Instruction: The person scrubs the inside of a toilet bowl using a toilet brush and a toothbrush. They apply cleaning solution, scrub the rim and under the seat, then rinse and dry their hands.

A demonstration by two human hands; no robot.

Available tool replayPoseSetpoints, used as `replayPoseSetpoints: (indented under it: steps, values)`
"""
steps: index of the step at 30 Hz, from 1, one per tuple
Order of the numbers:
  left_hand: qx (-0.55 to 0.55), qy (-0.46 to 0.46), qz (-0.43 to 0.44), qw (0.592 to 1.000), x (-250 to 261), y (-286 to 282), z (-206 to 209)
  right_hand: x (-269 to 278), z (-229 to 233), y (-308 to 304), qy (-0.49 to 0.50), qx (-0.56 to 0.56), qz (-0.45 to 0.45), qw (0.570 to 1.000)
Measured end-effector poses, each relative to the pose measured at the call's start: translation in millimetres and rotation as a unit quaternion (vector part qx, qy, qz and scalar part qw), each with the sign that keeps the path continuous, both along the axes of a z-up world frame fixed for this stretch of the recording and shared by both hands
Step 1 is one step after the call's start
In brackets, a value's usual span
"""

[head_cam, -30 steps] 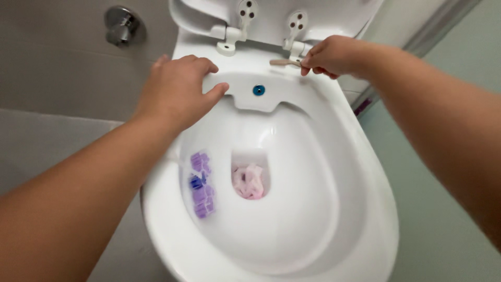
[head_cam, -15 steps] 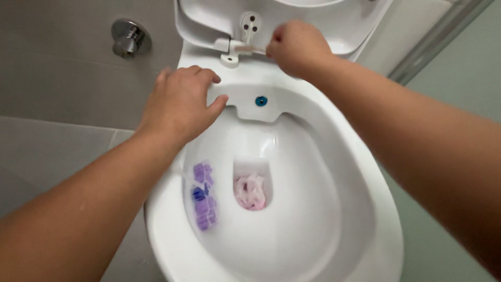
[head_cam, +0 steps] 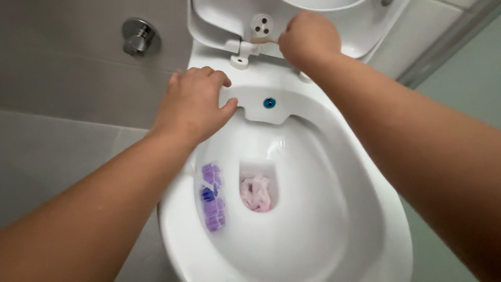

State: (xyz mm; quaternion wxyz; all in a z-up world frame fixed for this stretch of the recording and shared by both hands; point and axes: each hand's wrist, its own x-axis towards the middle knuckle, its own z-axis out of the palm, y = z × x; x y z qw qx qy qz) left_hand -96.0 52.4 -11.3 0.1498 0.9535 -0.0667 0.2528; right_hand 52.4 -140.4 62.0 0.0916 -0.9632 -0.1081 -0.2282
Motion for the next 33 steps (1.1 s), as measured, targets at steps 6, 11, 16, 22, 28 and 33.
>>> replayPoseSetpoints:
  steps: [6, 11, 16, 22, 28, 33]
  values:
    - [-0.004, 0.016, -0.001, 1.000, -1, -1, 4, -9, -11, 14, -0.001, -0.021, -0.022, 1.000]
    - [-0.001, 0.014, 0.007, 1.000, 0, -1, 2, -1, -17, 26, 0.078, 0.067, -0.041, 0.994]
    - [0.003, 0.015, 0.018, 1.000, 0, 1, 4, 9, -26, 27, 0.301, 0.246, -0.005, 0.921]
    - [0.011, 0.034, 0.031, 0.999, 1, -2, 3, 9, -35, 14, 0.146, 0.170, -0.062, 0.973]
    - [0.020, 0.030, 0.029, 0.999, 2, -2, 3, -15, -32, 7, 0.053, 0.022, -0.072, 0.996]
    - [0.039, 0.029, 0.028, 0.998, -2, -1, 3, -14, -12, 2, -0.122, 0.038, 0.025, 0.991]
